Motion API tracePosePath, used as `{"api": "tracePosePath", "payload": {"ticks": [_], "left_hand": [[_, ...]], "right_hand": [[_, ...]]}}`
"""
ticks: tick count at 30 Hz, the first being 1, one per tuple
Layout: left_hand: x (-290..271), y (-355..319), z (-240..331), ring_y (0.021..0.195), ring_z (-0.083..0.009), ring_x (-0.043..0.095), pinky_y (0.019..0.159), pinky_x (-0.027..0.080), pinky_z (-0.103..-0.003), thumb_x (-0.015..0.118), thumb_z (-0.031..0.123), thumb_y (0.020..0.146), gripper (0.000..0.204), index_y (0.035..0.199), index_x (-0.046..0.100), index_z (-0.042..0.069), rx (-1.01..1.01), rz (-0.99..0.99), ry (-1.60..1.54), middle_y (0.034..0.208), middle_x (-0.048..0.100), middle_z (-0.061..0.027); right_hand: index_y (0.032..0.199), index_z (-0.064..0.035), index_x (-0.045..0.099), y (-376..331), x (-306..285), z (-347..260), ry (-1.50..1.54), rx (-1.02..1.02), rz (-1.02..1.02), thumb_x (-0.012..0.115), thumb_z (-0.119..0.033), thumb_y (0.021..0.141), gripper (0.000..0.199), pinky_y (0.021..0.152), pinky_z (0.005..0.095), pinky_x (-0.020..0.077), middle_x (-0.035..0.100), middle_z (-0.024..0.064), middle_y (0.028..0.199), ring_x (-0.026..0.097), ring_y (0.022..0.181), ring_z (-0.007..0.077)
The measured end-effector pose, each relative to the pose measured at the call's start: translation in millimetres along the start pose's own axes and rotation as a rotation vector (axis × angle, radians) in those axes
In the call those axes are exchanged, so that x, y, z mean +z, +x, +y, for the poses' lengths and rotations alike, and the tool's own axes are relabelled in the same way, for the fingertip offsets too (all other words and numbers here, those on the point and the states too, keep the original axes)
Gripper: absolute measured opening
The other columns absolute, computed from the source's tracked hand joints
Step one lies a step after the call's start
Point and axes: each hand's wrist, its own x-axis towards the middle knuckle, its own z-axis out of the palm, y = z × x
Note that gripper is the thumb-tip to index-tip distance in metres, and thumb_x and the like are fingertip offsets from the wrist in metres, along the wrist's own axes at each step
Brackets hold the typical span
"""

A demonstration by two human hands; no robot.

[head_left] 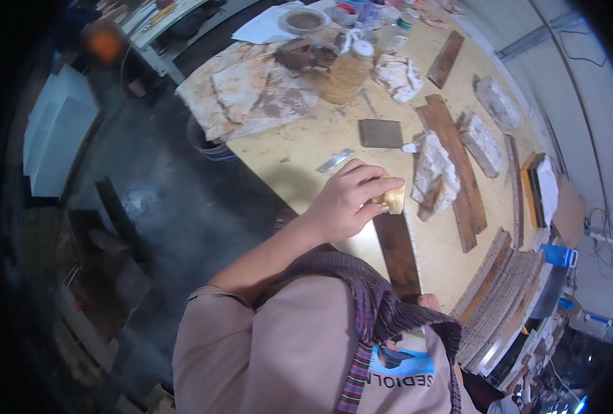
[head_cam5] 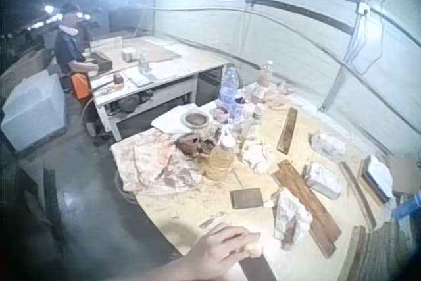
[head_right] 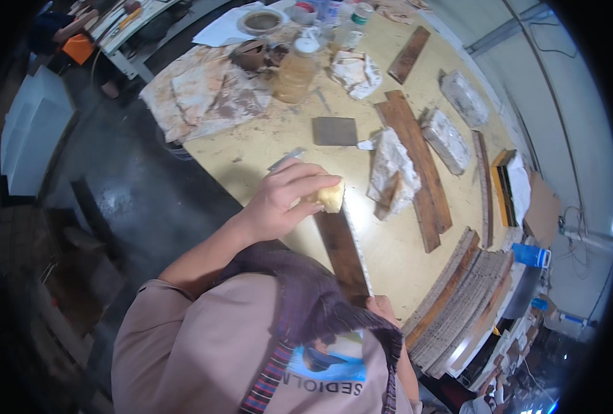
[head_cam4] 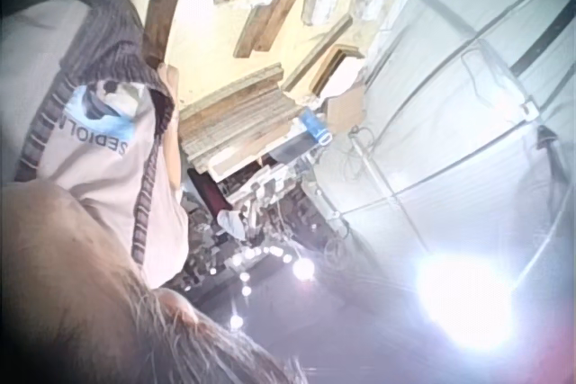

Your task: The person wipes a wooden board with a cloth and applies a finishing substance using a sponge, rubbing it thoroughly over the surface and along the edges.

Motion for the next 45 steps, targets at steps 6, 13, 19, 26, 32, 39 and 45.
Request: {"api": "tracePosePath", "payload": {"ticks": [6, 13, 19, 26, 32, 39, 45], "left_hand": [[-16, -30, -17, 0.101, -0.0321, 0.059, 0.088, 0.048, -0.039, 0.070, -0.003, 0.069, 0.045, 0.114, 0.068, 0.004, -0.137, -0.068, 0.105, 0.111, 0.065, -0.0151], [1, 21, 14, 0.099, -0.0308, 0.058, 0.087, 0.047, -0.036, 0.065, -0.009, 0.069, 0.048, 0.116, 0.065, 0.000, -0.021, -0.103, 0.044, 0.111, 0.064, -0.0154], [-12, -3, -15, 0.097, -0.0309, 0.058, 0.087, 0.047, -0.038, 0.066, -0.010, 0.068, 0.048, 0.115, 0.067, 0.001, -0.108, -0.296, 0.166, 0.110, 0.064, -0.0144], [23, 38, 22, 0.101, -0.0307, 0.058, 0.089, 0.046, -0.037, 0.066, -0.010, 0.068, 0.052, 0.119, 0.064, 0.001, 0.045, -0.294, 0.054, 0.114, 0.063, -0.0150], [-17, 5, -49, 0.103, -0.0320, 0.057, 0.091, 0.046, -0.039, 0.068, -0.006, 0.070, 0.048, 0.117, 0.064, 0.004, -0.136, -0.221, 0.292, 0.112, 0.063, -0.0141], [-76, 4, -171, 0.107, -0.0335, 0.055, 0.094, 0.044, -0.041, 0.070, 0.000, 0.076, 0.050, 0.124, 0.059, 0.007, -0.269, 0.058, 0.737, 0.116, 0.062, -0.0135], [-12, 34, -164, 0.118, -0.0353, 0.052, 0.101, 0.042, -0.045, 0.074, 0.012, 0.075, 0.050, 0.123, 0.060, 0.008, -0.048, -0.019, 0.854, 0.123, 0.061, -0.0148]], "right_hand": [[0.078, 0.0064, 0.058, -1, -6, -25, 0.097, 0.034, -0.107, 0.051, -0.032, 0.099, 0.045, 0.056, 0.0305, 0.0417, 0.055, 0.0006, 0.064, 0.048, 0.064, 0.0085], [0.066, -0.0011, 0.040, -7, 6, -25, 0.265, -0.134, -0.085, 0.048, -0.035, 0.103, 0.051, 0.050, 0.0298, 0.0302, 0.035, -0.0049, 0.060, 0.031, 0.059, 0.0069], [0.065, -0.0044, 0.041, -21, 15, -13, 0.401, -0.088, -0.060, 0.047, -0.047, 0.101, 0.056, 0.053, 0.0281, 0.0299, 0.037, -0.0057, 0.064, 0.031, 0.062, 0.0073], [0.065, -0.0071, 0.042, -23, 12, -5, 0.504, -0.054, -0.073, 0.048, -0.052, 0.097, 0.056, 0.056, 0.0266, 0.0279, 0.038, -0.0049, 0.067, 0.030, 0.064, 0.0082], [0.066, -0.0064, 0.048, -30, 18, 10, 0.549, -0.075, 0.008, 0.052, -0.042, 0.098, 0.049, 0.054, 0.0281, 0.0287, 0.038, -0.0060, 0.066, 0.030, 0.064, 0.0077], [0.062, -0.0083, 0.038, -25, 26, 11, 0.562, -0.147, 0.055, 0.049, -0.050, 0.100, 0.057, 0.051, 0.0290, 0.0251, 0.032, -0.0069, 0.062, 0.027, 0.061, 0.0073], [0.064, -0.0048, 0.041, -34, 26, 16, 0.476, -0.131, 0.091, 0.051, -0.038, 0.101, 0.051, 0.052, 0.0289, 0.0280, 0.034, -0.0069, 0.064, 0.028, 0.062, 0.0083]]}}
